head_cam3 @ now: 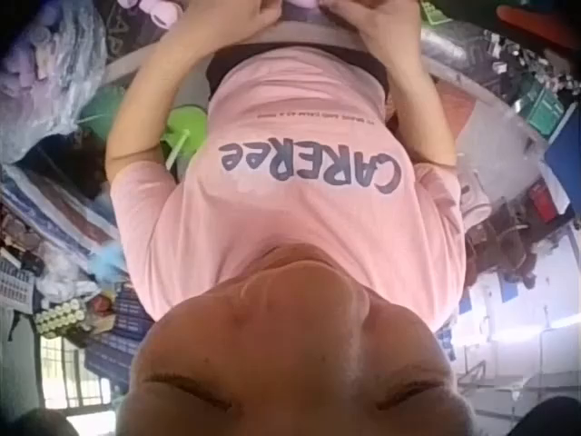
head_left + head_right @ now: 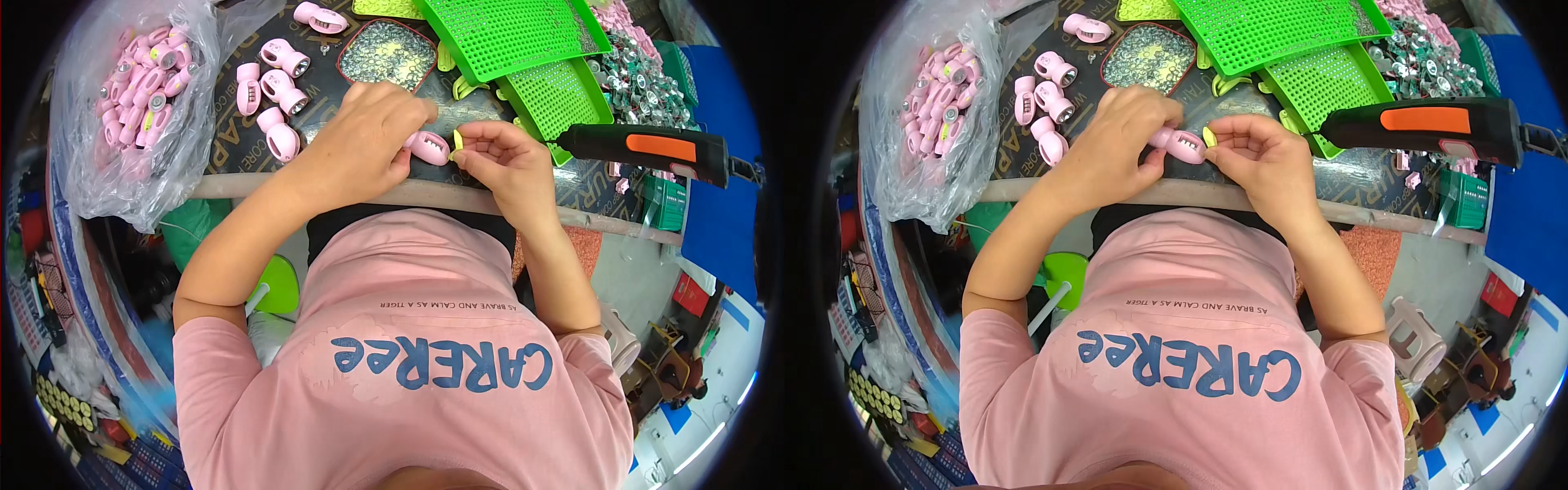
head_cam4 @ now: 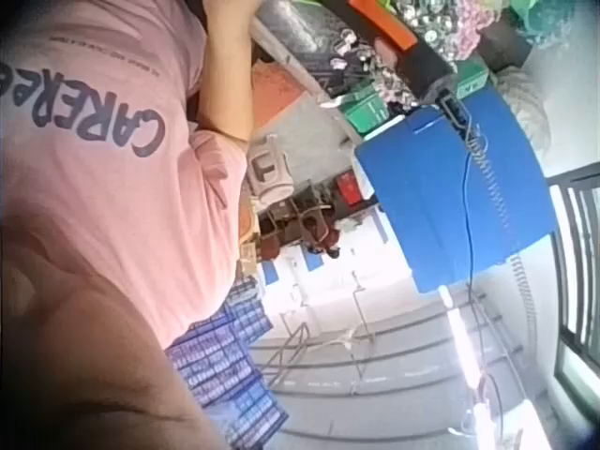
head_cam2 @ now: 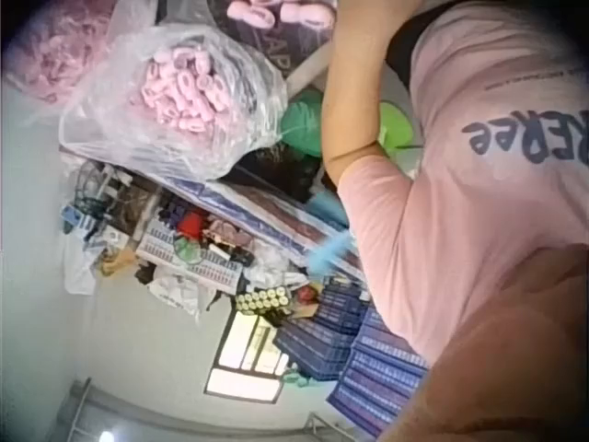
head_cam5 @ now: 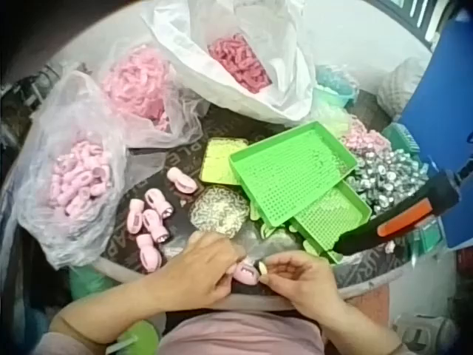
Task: Assembling small plastic toy components and applying glue to join parts.
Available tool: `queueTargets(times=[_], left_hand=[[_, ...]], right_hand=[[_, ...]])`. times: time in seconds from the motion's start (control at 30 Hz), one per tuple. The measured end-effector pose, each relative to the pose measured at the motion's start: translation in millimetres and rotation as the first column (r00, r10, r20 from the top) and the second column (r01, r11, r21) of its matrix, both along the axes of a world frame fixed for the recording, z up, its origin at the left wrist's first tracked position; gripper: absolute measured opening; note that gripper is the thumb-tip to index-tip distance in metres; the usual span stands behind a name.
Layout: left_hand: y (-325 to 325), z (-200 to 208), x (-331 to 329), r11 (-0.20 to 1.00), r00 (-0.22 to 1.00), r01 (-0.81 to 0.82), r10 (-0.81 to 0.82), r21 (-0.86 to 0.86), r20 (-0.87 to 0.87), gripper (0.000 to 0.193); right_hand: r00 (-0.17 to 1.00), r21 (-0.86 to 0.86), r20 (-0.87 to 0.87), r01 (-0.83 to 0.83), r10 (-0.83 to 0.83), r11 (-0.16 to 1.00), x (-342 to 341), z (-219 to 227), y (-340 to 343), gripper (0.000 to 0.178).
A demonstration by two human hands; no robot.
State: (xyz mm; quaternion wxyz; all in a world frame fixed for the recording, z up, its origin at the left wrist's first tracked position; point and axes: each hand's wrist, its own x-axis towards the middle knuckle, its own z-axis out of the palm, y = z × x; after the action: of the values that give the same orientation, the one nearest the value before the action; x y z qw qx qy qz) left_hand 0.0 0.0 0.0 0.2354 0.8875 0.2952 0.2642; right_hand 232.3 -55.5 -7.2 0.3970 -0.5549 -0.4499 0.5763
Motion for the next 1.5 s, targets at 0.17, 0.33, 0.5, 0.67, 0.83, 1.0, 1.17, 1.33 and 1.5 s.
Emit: queueTargets(times=[0.17,0.33,0.5,0.67,0.83,1.0,1.17,1.33,1.5], left_hand=[[-9,-9,3,0.998,0.997,-0.055,0.054,0.038,0.047,0.042],[-16,-15,7,0.997,0.987,-0.066,0.060,0.032,0.147,0.048],[-19,-17,7,0.998,0.980,-0.061,0.058,0.010,0.191,0.048],[-19,-21,6,0.998,0.976,-0.051,0.044,0.028,0.214,0.048],[-19,-22,6,0.998,0.974,-0.060,0.056,0.009,0.218,0.047],[-20,-22,5,0.998,0.975,-0.062,0.058,0.012,0.213,0.046],[-20,-22,6,0.998,0.974,-0.053,0.060,-0.037,0.219,0.047],[-23,-8,7,0.995,0.974,-0.099,0.096,0.005,0.204,0.051],[-53,4,17,0.965,0.985,-0.099,0.130,-0.241,0.114,0.045]], right_hand=[[1.000,0.170,-0.006,0.021,-0.020,0.985,-5,0,-1,0.023],[0.895,0.412,0.446,-0.229,0.024,0.882,-9,14,1,0.018],[0.850,0.485,0.526,-0.323,0.024,0.813,-8,13,6,0.017],[0.902,0.326,0.413,-0.278,0.129,0.904,-7,16,10,0.018],[0.956,0.283,0.274,-0.184,0.105,0.941,-8,9,10,0.017],[0.958,0.256,0.242,-0.216,0.154,0.942,-2,4,11,0.018],[0.872,0.515,0.487,-0.334,0.051,0.789,-5,-4,4,0.027],[0.838,0.611,0.537,-0.311,-0.093,0.728,-8,-14,-5,0.032],[0.757,0.641,0.597,-0.251,-0.265,0.725,-14,-15,-18,0.034]])
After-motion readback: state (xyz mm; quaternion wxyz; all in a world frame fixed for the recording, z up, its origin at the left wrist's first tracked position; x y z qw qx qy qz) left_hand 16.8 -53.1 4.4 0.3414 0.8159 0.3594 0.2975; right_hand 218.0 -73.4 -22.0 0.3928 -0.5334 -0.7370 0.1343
